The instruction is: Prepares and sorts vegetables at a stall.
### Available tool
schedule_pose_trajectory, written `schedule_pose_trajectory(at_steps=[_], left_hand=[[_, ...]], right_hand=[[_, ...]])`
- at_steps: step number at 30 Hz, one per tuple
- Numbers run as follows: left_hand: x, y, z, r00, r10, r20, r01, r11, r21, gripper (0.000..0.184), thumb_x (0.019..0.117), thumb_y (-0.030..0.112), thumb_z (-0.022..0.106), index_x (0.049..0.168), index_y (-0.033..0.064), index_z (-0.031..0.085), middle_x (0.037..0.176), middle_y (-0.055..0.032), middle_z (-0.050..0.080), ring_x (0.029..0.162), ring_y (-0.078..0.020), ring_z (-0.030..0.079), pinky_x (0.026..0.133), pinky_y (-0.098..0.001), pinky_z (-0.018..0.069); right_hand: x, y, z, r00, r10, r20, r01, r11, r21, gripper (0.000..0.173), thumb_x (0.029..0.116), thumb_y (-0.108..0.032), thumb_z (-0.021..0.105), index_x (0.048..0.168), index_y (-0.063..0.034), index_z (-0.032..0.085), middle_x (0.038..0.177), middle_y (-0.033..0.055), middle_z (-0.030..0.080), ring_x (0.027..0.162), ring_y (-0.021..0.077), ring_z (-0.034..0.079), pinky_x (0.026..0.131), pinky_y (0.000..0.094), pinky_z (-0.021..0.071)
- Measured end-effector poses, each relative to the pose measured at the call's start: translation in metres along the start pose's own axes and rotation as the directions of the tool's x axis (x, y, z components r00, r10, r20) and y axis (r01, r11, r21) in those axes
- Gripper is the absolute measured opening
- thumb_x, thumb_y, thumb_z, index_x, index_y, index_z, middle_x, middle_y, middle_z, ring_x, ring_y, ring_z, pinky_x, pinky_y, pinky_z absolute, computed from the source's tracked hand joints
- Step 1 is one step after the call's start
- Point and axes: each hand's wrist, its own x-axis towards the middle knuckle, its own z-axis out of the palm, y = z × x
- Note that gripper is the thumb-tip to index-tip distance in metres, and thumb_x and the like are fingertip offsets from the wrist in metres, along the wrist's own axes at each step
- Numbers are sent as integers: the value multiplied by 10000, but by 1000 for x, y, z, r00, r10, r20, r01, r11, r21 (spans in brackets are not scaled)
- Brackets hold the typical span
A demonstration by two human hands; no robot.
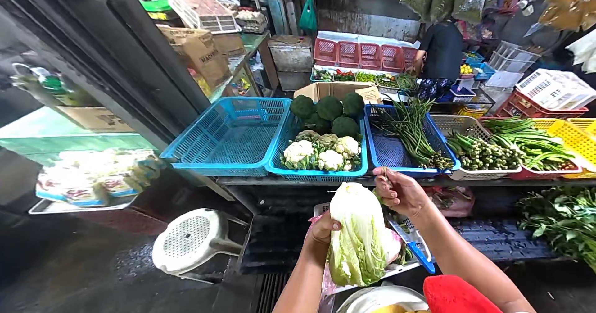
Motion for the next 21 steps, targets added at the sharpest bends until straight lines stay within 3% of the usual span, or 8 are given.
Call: schedule_pose_trajectory(at_steps=[6, 9, 13, 15, 17, 18, 19, 21], left_hand=[[0, -2, 6, 997, 68, -42, -68, 998, -9, 390, 875, 376, 776, 1235, 229, 744, 1160, 31, 765, 1068, -50, 713, 974, -245, 561], [3, -12, -1, 994, 104, -15, -105, 993, -63, 380, 900, 351, 753, 1256, 217, 737, 1183, 32, 758, 1093, -43, 703, 992, -240, 549], [8, -4, -1, 993, 114, -27, -115, 991, -66, 356, 891, 362, 756, 1221, 227, 757, 1155, 48, 766, 1058, -18, 708, 962, -208, 554], [5, 5, 5, 991, 78, -113, -81, 996, -27, 336, 871, 377, 769, 1177, 237, 776, 1110, 53, 777, 1017, -11, 718, 933, -198, 564], [2, 13, 24, 929, -11, -369, 29, 999, 43, 200, 820, 311, 806, 1009, 246, 799, 956, 62, 785, 875, -5, 726, 821, -200, 594], [3, 19, 40, 831, -47, -554, 105, 992, 74, 89, 777, 196, 759, 860, 226, 753, 825, 53, 758, 757, -18, 705, 721, -213, 594], [3, 22, 49, 760, -55, -647, 172, 978, 118, 129, 802, 111, 632, 788, 219, 700, 760, 68, 730, 703, -9, 676, 683, -213, 577], [0, 19, 46, 771, -29, -636, 184, 966, 180, 216, 868, 85, 525, 834, 207, 701, 800, 98, 731, 742, 12, 667, 724, -207, 561]], right_hand=[[23, -5, 5, 975, -177, 138, 143, 963, 227, 287, 1030, -334, 575, 1217, -126, 640, 820, 3, 639, 596, 56, 596, 530, 159, 498], [29, -22, -1, 966, -231, 116, 213, 965, 155, 306, 1010, -363, 609, 1223, -150, 663, 811, -17, 641, 598, 47, 589, 549, 162, 500], [27, -58, -32, 972, -229, -59, 225, 972, -66, 273, 1049, -343, 484, 1150, -182, 680, 765, -63, 591, 562, 16, 518, 524, 158, 459], [19, -74, -52, 934, -292, -208, 275, 956, -104, 313, 1077, -300, 408, 1126, -155, 681, 689, -83, 555, 497, -5, 455, 472, 139, 411], [0, -89, -71, 862, -386, -327, 368, 922, -118, 358, 1098, -256, 344, 1165, -124, 670, 614, -103, 492, 456, -14, 404, 437, 136, 373], [-8, -91, -74, 834, -438, -336, 402, 899, -175, 360, 1110, -238, 319, 1217, -123, 642, 599, -117, 478, 455, -24, 402, 439, 132, 373], [-11, -89, -74, 819, -485, -305, 408, 867, -285, 350, 1112, -209, 302, 1293, -142, 595, 608, -140, 493, 475, -40, 429, 466, 124, 399], [-7, -78, -56, 829, -497, -258, 296, 780, -552, 353, 1075, -140, 333, 1387, -157, 497, 682, -156, 540, 544, -46, 490, 532, 126, 444]])
